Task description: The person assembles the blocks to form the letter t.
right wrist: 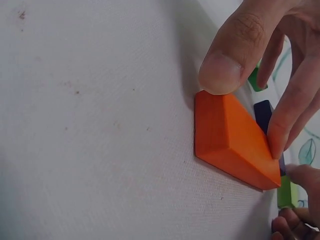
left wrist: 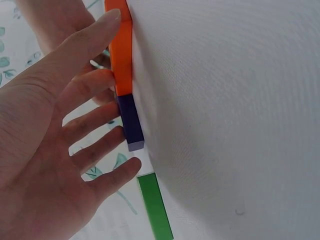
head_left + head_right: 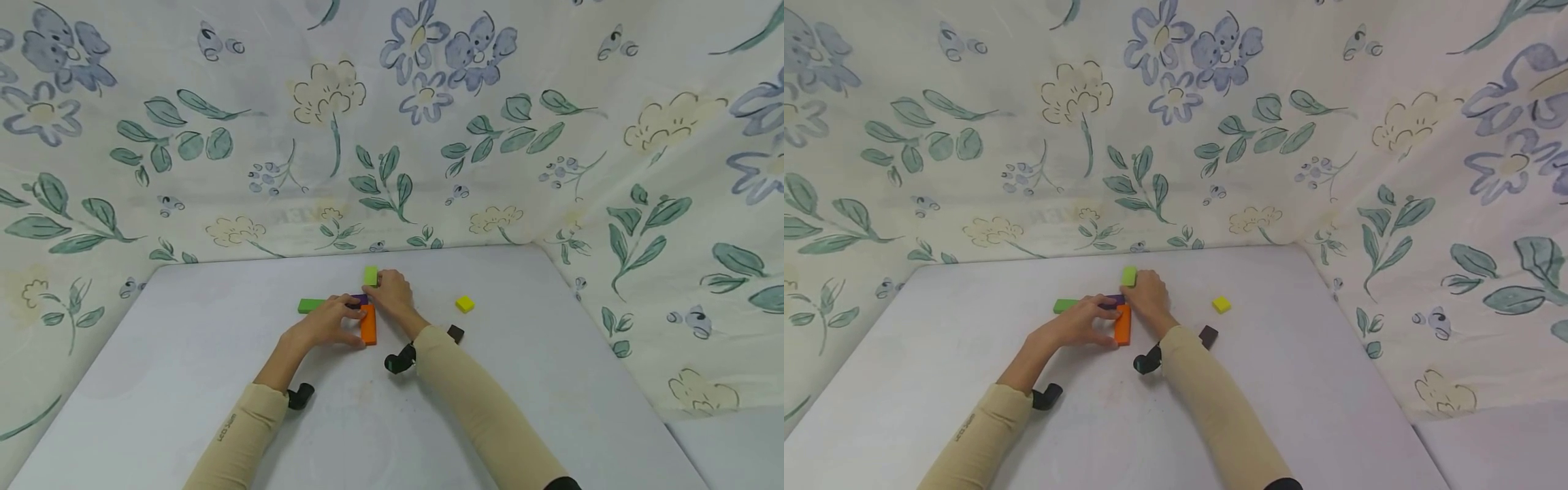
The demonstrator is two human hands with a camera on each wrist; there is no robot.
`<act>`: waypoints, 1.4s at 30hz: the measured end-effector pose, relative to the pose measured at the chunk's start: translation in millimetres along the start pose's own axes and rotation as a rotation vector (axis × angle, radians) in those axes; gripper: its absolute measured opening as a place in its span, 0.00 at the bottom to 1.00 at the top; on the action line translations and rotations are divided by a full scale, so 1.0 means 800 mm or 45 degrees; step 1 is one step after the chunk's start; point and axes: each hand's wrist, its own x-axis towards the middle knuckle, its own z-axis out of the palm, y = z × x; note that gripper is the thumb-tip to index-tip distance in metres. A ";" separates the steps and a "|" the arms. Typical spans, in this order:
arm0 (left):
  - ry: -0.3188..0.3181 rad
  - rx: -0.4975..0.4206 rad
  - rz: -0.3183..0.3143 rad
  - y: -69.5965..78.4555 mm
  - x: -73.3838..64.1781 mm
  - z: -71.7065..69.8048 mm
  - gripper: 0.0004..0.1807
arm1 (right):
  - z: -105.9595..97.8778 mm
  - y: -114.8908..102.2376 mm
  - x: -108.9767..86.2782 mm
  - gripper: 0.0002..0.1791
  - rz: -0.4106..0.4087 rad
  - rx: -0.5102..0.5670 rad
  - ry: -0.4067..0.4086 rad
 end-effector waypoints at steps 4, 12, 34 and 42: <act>-0.007 -0.014 -0.002 -0.001 -0.001 0.001 0.34 | -0.001 -0.001 0.000 0.23 0.021 0.002 0.002; -0.005 -0.020 -0.017 0.000 0.000 0.000 0.34 | 0.002 -0.003 0.002 0.21 0.023 -0.023 0.031; -0.007 -0.020 -0.031 0.002 -0.002 -0.003 0.34 | -0.005 -0.004 0.003 0.22 0.030 -0.037 0.047; -0.009 -0.030 -0.041 -0.001 -0.001 0.001 0.35 | -0.003 -0.001 0.002 0.19 0.021 -0.039 0.021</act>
